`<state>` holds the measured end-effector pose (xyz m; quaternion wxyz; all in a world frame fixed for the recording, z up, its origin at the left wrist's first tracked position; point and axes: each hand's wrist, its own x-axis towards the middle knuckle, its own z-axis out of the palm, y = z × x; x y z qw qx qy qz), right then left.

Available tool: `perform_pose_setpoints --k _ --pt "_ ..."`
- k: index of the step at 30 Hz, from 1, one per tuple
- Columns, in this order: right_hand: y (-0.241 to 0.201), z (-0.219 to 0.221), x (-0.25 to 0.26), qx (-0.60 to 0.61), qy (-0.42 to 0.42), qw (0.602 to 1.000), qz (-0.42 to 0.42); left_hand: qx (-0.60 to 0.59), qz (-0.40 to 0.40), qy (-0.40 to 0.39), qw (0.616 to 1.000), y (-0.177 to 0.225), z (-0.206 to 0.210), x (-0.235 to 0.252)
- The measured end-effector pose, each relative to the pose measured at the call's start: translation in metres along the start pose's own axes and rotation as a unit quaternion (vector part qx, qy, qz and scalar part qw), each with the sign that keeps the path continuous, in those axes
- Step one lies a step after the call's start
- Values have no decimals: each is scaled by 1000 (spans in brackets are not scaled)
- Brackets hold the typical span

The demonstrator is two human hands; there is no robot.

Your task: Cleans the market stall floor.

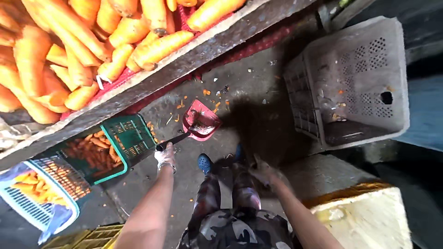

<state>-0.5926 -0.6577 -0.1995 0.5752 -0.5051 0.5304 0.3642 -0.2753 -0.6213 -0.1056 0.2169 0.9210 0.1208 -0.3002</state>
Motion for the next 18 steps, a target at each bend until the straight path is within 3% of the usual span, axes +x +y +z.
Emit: perform_pose_setpoints --k 2,5,6,8,9,10,11,12,13,15,18 --pt "14 -19 -31 -21 -1 1000 -16 -9 -10 -5 1000 7 -2 -1" --pt "35 -70 -43 15 111 990 -85 -18 13 4 1000 -6 -3 13" --pt "21 -90 -47 29 148 984 -99 -26 18 10 999 -10 -5 15" --pt "-66 -120 -82 69 197 976 -58 -49 6 18 999 -8 -15 7" --pt "-134 -135 -111 71 166 983 38 -56 0 24 998 -10 -19 5" --pt "-197 -150 -132 54 83 981 164 -57 -4 29 998 -15 -21 5" --pt "-172 -135 -102 50 118 990 50 -51 -7 39 998 -22 -22 7" --pt "-122 -106 -45 33 202 974 -96 -45 -15 48 998 -26 -23 9" --pt "-83 -82 9 7 215 962 -167 -37 -29 53 997 -24 -24 9" --pt "-62 -44 49 -99 76 990 -73 -22 -67 43 997 -12 -29 3" --pt "-55 5 22 -235 -72 969 18 6 -44 23 999 -32 -30 20"
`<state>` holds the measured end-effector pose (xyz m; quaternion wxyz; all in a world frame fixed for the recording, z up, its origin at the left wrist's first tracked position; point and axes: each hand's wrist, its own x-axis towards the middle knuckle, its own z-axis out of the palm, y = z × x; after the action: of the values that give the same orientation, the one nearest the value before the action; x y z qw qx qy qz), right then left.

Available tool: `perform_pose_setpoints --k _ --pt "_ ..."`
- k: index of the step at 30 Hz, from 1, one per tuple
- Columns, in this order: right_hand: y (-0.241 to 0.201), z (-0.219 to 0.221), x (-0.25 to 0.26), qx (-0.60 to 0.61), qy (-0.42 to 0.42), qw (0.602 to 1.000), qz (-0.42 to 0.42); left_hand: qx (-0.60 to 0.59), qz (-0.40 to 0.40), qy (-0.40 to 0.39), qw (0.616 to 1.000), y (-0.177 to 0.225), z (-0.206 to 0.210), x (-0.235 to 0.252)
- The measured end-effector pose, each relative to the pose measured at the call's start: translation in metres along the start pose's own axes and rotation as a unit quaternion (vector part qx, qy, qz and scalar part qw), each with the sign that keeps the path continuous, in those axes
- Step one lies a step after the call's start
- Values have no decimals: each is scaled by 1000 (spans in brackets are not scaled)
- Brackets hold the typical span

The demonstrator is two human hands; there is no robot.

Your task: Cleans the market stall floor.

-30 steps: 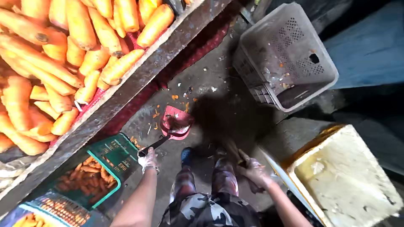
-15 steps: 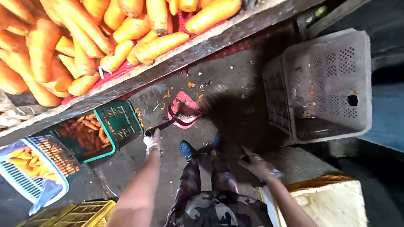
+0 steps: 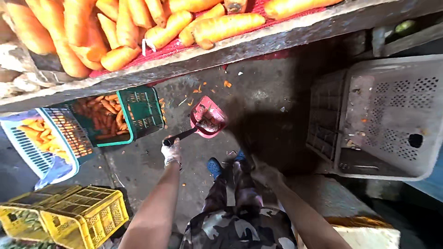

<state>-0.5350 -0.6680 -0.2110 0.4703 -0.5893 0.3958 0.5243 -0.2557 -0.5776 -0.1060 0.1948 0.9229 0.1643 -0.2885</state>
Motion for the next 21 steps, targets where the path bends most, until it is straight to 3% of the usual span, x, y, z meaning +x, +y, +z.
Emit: perform_pose_setpoints --k 3,5,9,11,13,14,15,16,17,21 --pt "11 0 -52 -53 -27 998 -13 -15 12 -9 1000 -11 1 12" --pt "26 -9 -80 -40 34 999 -6 -25 8 -9 1000 -8 -2 9" --pt "42 -27 -49 59 160 983 72 -27 14 -9 999 -13 -8 8" --pt "27 -8 -23 102 187 973 91 -21 25 -7 999 -25 -8 14" --pt "-24 23 -60 80 243 966 45 -26 28 -6 999 -31 -9 16" --pt "-64 20 -110 50 236 970 24 -37 28 -6 999 -33 -10 15" --pt "-116 -24 -173 19 28 998 54 -48 26 -9 998 -35 -12 16" --pt "-155 -54 -213 -5 -89 993 72 -66 18 -14 998 -36 -15 14" --pt "-176 -68 -236 -4 -127 989 74 -82 14 -16 996 -40 -19 16" --pt "-166 -63 -242 18 -4 998 59 -161 -9 0 987 -48 -38 16"
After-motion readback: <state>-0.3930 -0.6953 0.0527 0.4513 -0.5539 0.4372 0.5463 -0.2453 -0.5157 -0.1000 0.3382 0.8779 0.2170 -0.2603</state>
